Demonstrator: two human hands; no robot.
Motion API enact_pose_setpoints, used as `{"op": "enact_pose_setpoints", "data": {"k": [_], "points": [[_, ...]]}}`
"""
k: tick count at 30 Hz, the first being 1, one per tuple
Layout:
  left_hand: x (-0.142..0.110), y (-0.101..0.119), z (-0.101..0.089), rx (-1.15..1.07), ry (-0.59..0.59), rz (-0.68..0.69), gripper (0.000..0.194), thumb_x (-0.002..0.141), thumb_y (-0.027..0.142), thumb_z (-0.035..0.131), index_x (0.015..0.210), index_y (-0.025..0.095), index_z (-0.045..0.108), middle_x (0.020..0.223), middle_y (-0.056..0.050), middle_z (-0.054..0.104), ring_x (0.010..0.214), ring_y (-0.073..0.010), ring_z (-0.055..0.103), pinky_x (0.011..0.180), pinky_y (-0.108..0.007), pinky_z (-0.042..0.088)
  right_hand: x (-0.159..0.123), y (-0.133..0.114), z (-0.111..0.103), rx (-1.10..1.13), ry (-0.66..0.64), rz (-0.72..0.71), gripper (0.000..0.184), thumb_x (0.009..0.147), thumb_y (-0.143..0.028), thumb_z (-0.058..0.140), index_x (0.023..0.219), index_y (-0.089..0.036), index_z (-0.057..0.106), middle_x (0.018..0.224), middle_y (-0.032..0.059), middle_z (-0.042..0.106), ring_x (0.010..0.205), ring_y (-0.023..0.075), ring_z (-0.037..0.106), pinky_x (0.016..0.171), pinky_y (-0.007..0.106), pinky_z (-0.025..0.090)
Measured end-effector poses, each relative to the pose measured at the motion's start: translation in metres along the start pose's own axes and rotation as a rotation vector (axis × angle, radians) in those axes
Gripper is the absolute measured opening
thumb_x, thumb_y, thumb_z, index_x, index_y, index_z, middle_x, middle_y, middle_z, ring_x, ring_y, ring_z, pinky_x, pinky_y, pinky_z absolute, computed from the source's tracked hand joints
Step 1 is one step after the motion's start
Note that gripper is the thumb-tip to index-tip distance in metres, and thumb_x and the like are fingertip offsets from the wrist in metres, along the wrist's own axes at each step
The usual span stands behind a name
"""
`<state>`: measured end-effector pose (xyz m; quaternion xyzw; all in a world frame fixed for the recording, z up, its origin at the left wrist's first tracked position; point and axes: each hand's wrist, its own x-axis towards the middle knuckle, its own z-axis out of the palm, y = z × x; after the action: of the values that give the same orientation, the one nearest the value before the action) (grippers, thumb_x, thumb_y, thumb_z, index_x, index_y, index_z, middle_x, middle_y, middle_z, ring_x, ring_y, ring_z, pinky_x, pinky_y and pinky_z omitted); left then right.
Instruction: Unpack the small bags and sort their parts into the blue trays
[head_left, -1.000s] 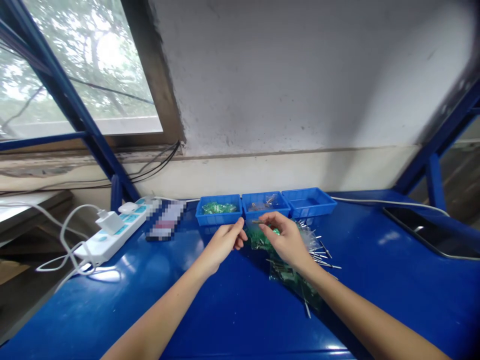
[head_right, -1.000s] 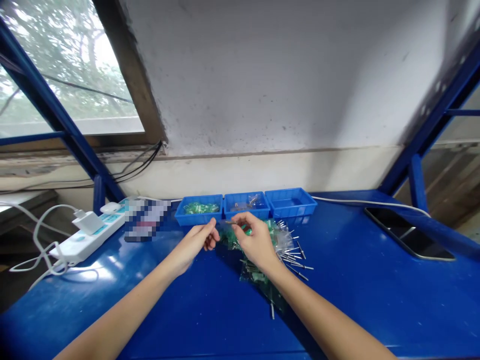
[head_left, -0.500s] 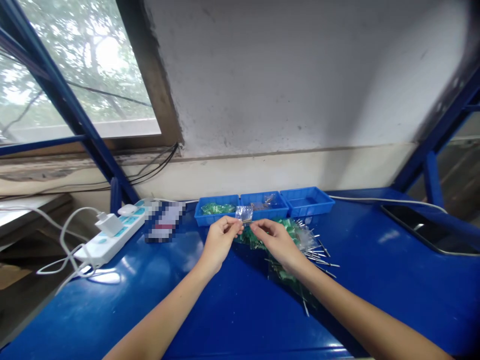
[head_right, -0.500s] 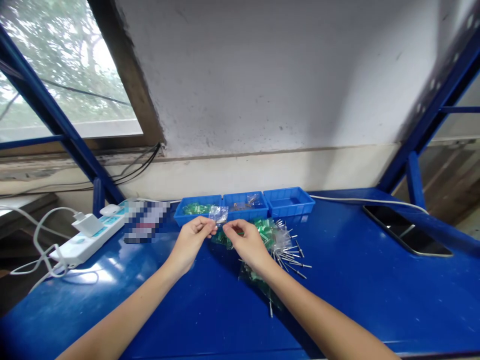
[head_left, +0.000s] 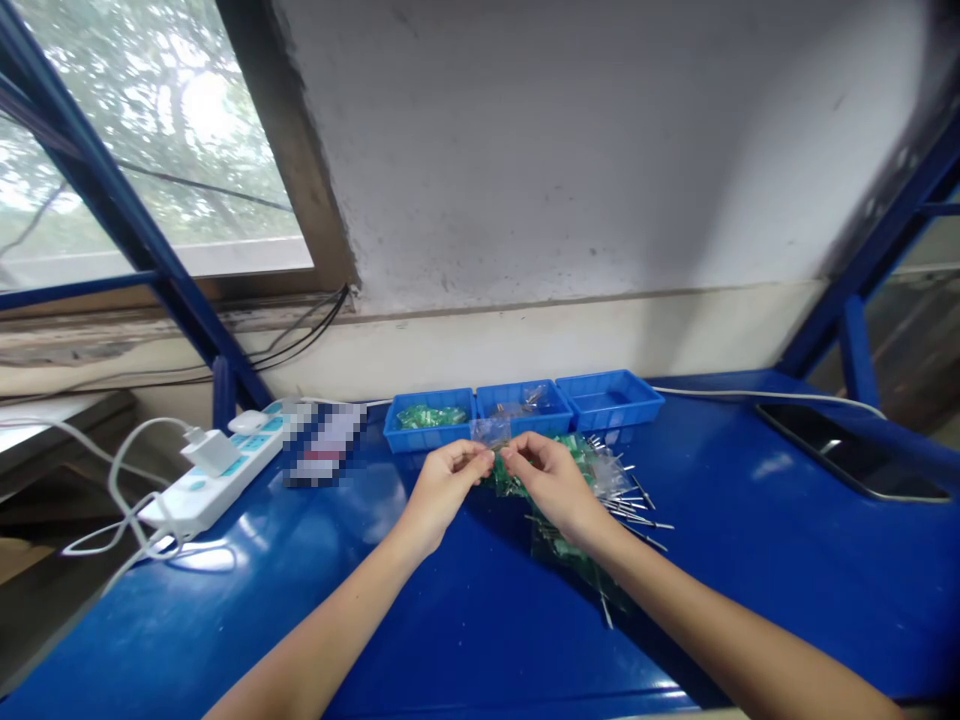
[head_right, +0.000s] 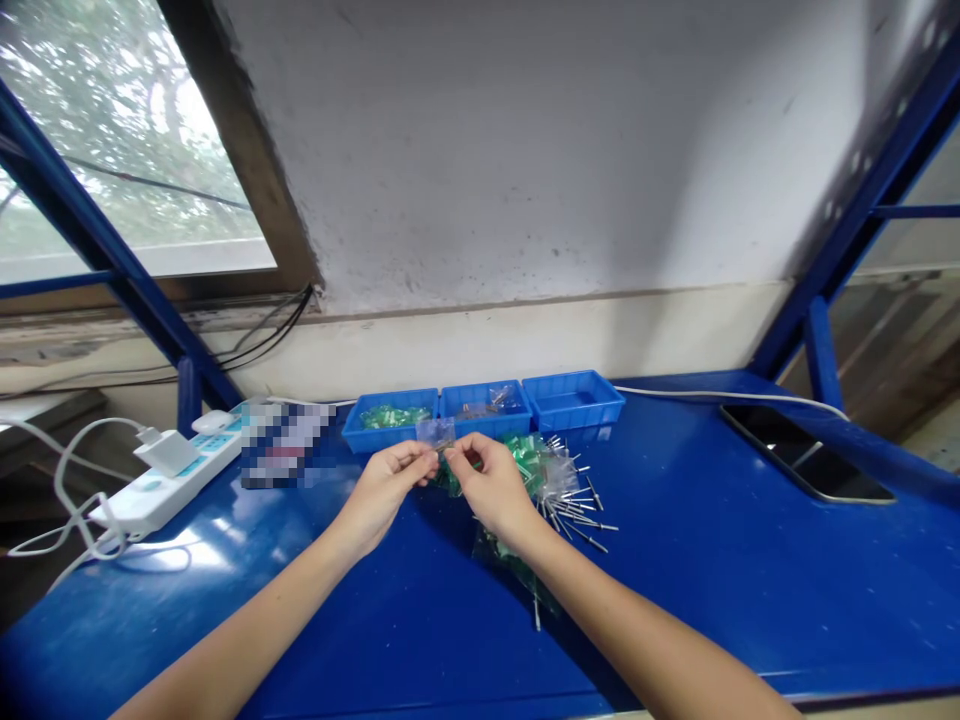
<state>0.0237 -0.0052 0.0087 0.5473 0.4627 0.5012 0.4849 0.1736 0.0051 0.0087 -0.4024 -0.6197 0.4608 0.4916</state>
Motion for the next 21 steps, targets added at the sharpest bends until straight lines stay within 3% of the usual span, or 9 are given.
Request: {"op": "enact_pose_setpoints", "data": {"k": [10,16,19,21], "points": [[0.0004,-0.0069,-0.0030,0.270,-0.049,0.138,0.024,0.082,0.037,0.051,0.070,0.017,0.049,0.063,0.003,0.047,0.060,-0.0113,0.043,0.060,-0.023,0.035,-0.0025,-0.0053,-0.0011,0.013,-0.049,0.040,0.024,0.078,-0.041,0.055,0.071,-0.018,0.055,0.061,-0.0039,0.048,0.056,0.0100,0.041,0.055,0.023,0.034],[-0.0031,0.0006,-0.0010,0.257,-0.063,0.180,0.019,0.082,0.033,0.052,0.072,0.018,0.045,0.064,0.005,0.041,0.060,-0.0100,0.039,0.058,-0.021,0.032,0.0004,-0.0023,-0.0021,-0.022,-0.021,-0.010,0.025,0.079,-0.042,0.054,0.071,-0.018,0.057,0.063,-0.0032,0.050,0.057,0.0105,0.042,0.055,0.023,0.035],[-0.0029,0.0021,0.0002,0.184,-0.021,0.136,0.020,0.079,0.035,0.057,0.074,0.018,0.049,0.066,0.004,0.046,0.064,-0.0105,0.044,0.061,-0.022,0.034,0.0015,0.0001,-0.0040,-0.100,0.036,-0.078,0.022,0.079,-0.040,0.056,0.081,-0.019,0.061,0.060,-0.0036,0.049,0.054,0.0109,0.042,0.052,0.023,0.034],[-0.0014,0.0023,0.0001,0.069,0.017,0.030,0.025,0.077,0.040,0.060,0.078,0.016,0.054,0.067,0.003,0.051,0.065,-0.0113,0.047,0.062,-0.023,0.035,0.0000,-0.0006,-0.0050,-0.183,0.073,-0.159,0.019,0.080,-0.036,0.056,0.086,-0.019,0.062,0.056,-0.0040,0.048,0.051,0.0115,0.043,0.051,0.024,0.035]]}}
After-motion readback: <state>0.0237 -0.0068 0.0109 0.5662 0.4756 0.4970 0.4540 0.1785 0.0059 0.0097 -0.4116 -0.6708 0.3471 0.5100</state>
